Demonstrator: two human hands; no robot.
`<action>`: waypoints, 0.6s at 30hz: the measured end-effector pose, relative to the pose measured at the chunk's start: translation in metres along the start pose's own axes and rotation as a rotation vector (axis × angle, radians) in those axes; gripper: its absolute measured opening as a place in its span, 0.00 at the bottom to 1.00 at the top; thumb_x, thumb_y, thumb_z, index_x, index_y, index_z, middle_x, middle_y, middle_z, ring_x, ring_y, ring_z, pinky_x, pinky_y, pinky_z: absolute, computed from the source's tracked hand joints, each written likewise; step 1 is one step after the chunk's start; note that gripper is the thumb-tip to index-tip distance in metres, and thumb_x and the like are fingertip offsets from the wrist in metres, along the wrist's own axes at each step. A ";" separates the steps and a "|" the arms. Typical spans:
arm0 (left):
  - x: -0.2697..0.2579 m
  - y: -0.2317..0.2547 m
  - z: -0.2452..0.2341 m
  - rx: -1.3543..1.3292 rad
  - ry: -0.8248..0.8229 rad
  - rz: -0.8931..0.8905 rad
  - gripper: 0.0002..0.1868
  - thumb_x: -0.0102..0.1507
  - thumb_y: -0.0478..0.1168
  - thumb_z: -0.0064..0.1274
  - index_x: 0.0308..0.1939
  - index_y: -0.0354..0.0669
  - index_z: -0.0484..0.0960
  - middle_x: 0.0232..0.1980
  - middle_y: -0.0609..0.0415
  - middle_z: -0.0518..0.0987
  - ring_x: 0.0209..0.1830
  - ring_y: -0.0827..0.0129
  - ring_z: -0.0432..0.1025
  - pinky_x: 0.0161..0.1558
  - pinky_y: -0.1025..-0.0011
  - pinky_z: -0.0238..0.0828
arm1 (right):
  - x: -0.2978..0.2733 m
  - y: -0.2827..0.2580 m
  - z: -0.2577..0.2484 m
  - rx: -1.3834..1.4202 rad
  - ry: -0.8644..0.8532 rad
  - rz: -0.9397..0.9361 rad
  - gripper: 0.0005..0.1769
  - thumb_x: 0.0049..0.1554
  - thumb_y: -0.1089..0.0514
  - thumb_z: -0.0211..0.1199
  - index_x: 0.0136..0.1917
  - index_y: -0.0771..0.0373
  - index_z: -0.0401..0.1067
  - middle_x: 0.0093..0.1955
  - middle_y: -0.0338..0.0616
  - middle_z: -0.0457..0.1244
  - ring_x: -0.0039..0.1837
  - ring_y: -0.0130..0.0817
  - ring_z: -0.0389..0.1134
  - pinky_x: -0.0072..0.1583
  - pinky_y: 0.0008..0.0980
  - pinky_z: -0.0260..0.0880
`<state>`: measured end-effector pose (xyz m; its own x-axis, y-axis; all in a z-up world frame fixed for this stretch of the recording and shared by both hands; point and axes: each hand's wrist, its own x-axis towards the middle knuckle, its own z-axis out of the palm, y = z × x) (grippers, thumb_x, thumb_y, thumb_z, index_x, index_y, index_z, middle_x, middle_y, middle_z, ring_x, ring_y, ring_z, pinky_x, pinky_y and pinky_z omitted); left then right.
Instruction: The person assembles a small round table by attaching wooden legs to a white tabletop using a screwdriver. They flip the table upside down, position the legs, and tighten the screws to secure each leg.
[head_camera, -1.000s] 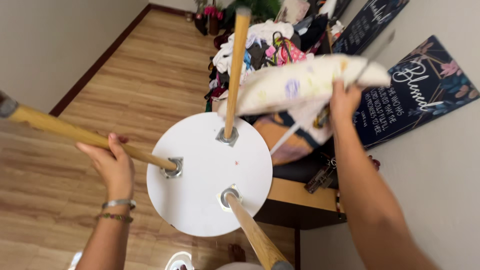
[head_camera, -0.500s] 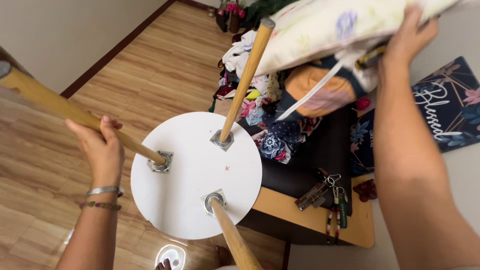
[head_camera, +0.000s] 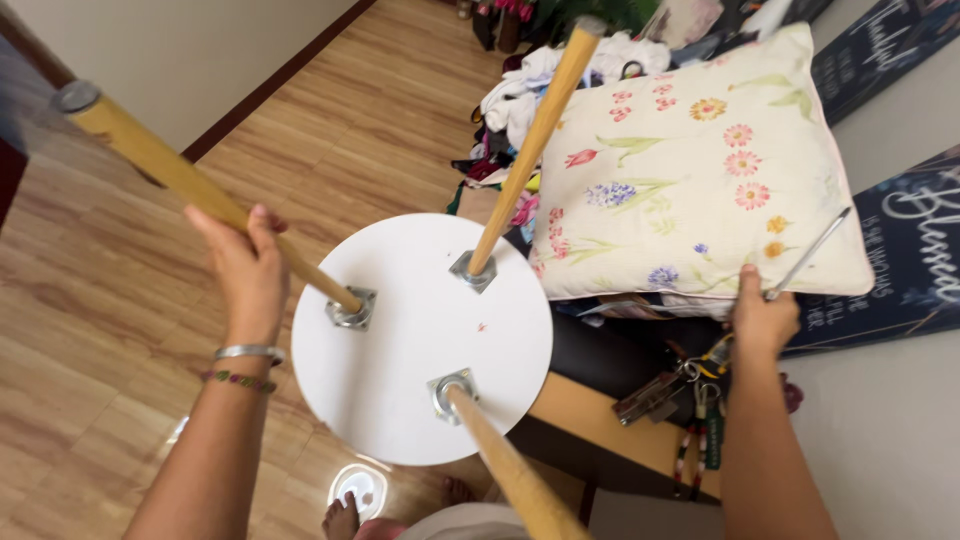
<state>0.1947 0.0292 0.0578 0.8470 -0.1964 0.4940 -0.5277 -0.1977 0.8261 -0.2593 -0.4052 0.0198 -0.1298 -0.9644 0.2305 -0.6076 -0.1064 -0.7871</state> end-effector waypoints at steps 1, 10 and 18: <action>0.000 0.000 -0.002 -0.010 -0.012 0.002 0.32 0.79 0.37 0.46 0.77 0.29 0.43 0.43 0.49 0.82 0.42 0.65 0.80 0.46 0.67 0.77 | -0.007 -0.007 -0.008 0.020 -0.053 0.063 0.26 0.61 0.43 0.71 0.53 0.71 0.75 0.42 0.54 0.69 0.39 0.41 0.70 0.42 0.40 0.69; -0.003 -0.006 -0.011 -0.005 -0.042 -0.035 0.36 0.77 0.39 0.46 0.74 0.22 0.39 0.41 0.45 0.83 0.39 0.62 0.81 0.42 0.66 0.77 | -0.028 -0.034 -0.056 -0.387 -0.365 0.081 0.22 0.57 0.43 0.70 0.50 0.65 0.77 0.37 0.49 0.69 0.35 0.37 0.72 0.40 0.37 0.71; 0.003 0.010 -0.011 0.012 -0.082 -0.044 0.32 0.75 0.41 0.46 0.69 0.25 0.44 0.37 0.43 0.83 0.37 0.58 0.81 0.36 0.65 0.77 | -0.051 -0.063 -0.093 -0.124 -0.717 -0.059 0.24 0.59 0.51 0.68 0.61 0.69 0.70 0.46 0.51 0.67 0.43 0.35 0.67 0.44 0.40 0.70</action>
<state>0.1925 0.0371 0.0709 0.8614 -0.2654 0.4330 -0.4912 -0.2190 0.8431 -0.2879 -0.3268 0.1107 0.4247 -0.8842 -0.1945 -0.6879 -0.1755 -0.7042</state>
